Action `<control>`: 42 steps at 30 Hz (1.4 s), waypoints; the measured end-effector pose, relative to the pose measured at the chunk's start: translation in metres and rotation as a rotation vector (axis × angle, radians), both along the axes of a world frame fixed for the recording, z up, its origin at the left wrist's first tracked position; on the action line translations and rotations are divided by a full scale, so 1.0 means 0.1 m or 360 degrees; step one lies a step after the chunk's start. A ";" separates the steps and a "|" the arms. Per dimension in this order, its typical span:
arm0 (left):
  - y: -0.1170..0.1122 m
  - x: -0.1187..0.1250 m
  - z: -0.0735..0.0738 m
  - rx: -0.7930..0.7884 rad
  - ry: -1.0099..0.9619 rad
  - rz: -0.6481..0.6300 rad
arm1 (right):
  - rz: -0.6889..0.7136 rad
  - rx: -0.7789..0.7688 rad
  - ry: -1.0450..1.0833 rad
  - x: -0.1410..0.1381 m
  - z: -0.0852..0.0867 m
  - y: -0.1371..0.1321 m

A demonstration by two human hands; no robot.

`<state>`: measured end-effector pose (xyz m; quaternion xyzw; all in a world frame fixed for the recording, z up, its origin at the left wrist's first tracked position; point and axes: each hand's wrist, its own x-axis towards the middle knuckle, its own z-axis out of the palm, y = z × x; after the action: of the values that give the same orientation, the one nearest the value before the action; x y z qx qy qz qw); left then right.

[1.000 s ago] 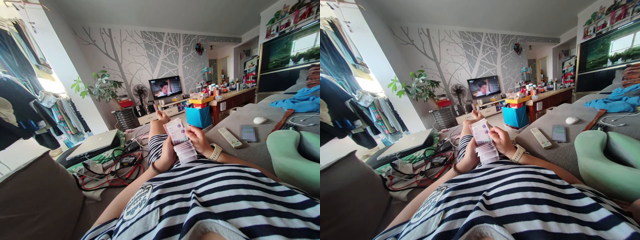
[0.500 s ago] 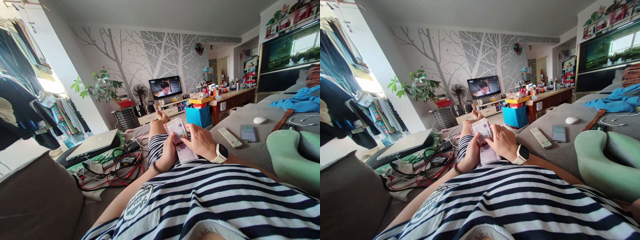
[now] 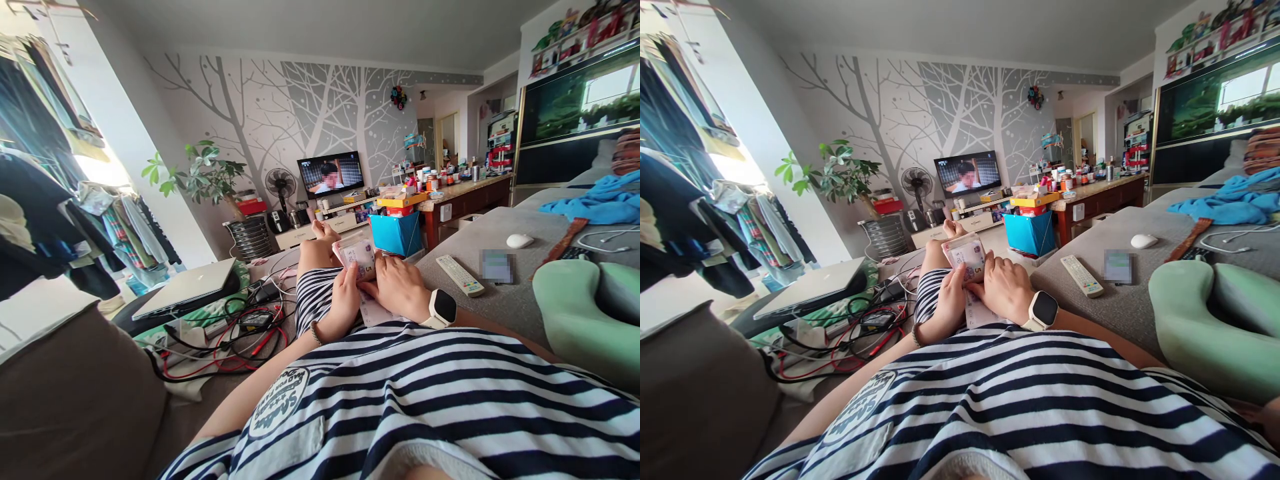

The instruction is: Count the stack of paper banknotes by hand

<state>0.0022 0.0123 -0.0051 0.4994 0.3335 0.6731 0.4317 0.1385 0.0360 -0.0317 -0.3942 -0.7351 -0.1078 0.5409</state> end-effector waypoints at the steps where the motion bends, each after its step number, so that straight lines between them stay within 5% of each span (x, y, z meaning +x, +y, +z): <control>1: -0.01 0.00 0.01 0.0027 0.0067 0.0015 | 0.0015 0.0050 0.0058 -0.01 -0.02 0.02; 5: 0.00 -0.05 -0.01 0.0060 0.0186 0.0080 | -0.0075 -0.0122 -0.0119 0.02 0.09 -0.10; 10: 0.12 -0.10 -0.09 -0.0050 -0.0126 0.0093 | -0.0076 -0.0311 -0.0283 0.12 0.30 -0.30; 20: 0.03 -0.05 -0.07 -0.0165 -0.0242 -0.0186 | 0.0589 -0.0465 0.0603 0.11 0.09 0.20; 42: 0.19 -0.11 -0.14 -0.0178 -0.0458 -0.0333 | 0.1102 -0.0414 0.0735 0.07 0.11 0.00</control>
<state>-0.0086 0.0314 -0.0194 0.4051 0.2514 0.6694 0.5698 0.1452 0.0363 -0.0205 -0.2030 -0.6911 0.2645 0.6413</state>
